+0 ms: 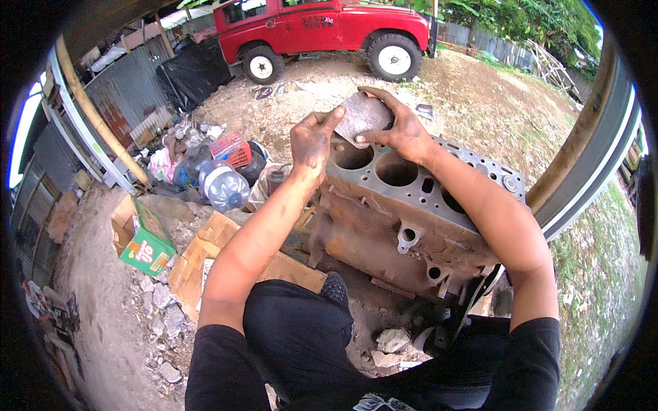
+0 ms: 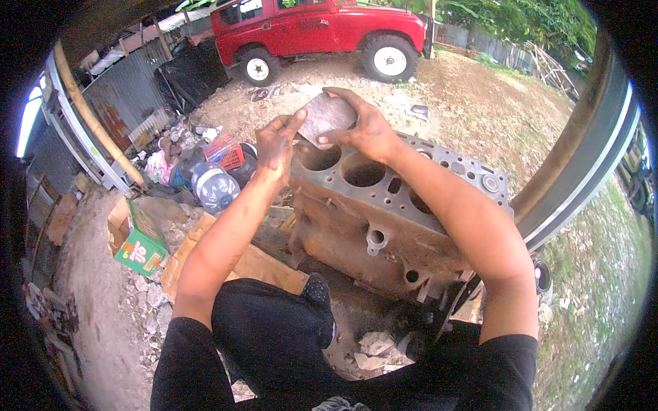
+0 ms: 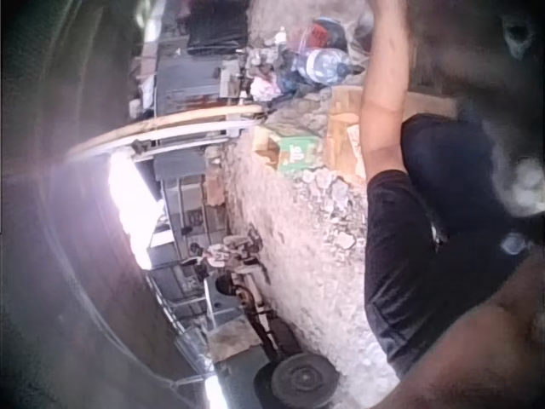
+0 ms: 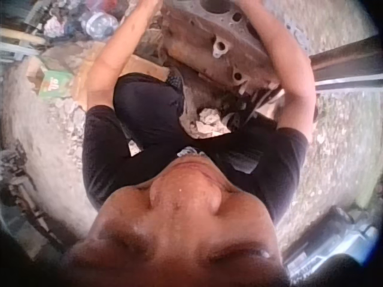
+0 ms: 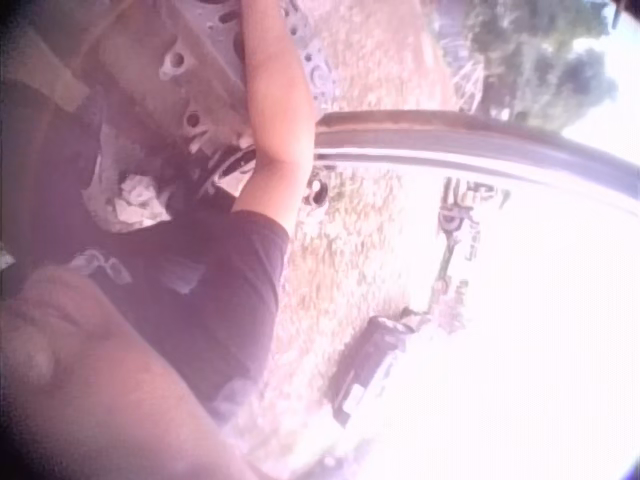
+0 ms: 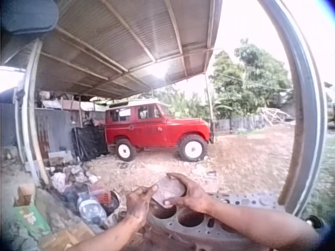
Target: The person uses a sanding block to smooth the top surface of a metal engine block. They repeatedly rub the sanding block over the flat areas around the cylinder openings, occasionally adjusting the block's position.
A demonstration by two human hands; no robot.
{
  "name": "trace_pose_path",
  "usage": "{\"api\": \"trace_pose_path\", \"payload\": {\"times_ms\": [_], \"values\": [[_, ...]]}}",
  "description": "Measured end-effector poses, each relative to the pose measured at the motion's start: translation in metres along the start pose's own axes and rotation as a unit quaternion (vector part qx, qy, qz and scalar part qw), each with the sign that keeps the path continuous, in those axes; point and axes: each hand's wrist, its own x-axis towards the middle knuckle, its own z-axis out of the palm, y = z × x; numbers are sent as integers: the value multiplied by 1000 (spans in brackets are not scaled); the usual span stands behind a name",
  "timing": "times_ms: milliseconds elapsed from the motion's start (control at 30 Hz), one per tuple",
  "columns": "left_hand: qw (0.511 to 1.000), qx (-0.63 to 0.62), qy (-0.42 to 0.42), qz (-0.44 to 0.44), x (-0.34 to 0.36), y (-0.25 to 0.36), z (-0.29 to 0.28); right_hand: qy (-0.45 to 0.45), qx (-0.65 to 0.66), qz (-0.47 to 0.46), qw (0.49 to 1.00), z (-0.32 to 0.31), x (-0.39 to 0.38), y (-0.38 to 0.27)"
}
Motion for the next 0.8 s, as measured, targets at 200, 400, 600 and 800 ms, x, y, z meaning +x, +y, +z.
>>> {"api": "trace_pose_path", "payload": {"times_ms": [200,400,600,800], "values": [[980,-143,-138,17,4,-11,-15,35,26,12,999,0,3,0],[980,-97,-174,25,0,-8,-9,21,18,-15,999,-3,1,5],[993,-45,-105,19,1,-11,-1,-1,47,-25,999,1,-3,-5],[995,-69,-76,7,3,-13,3,-18,120,29,992,6,-7,-9]]}}
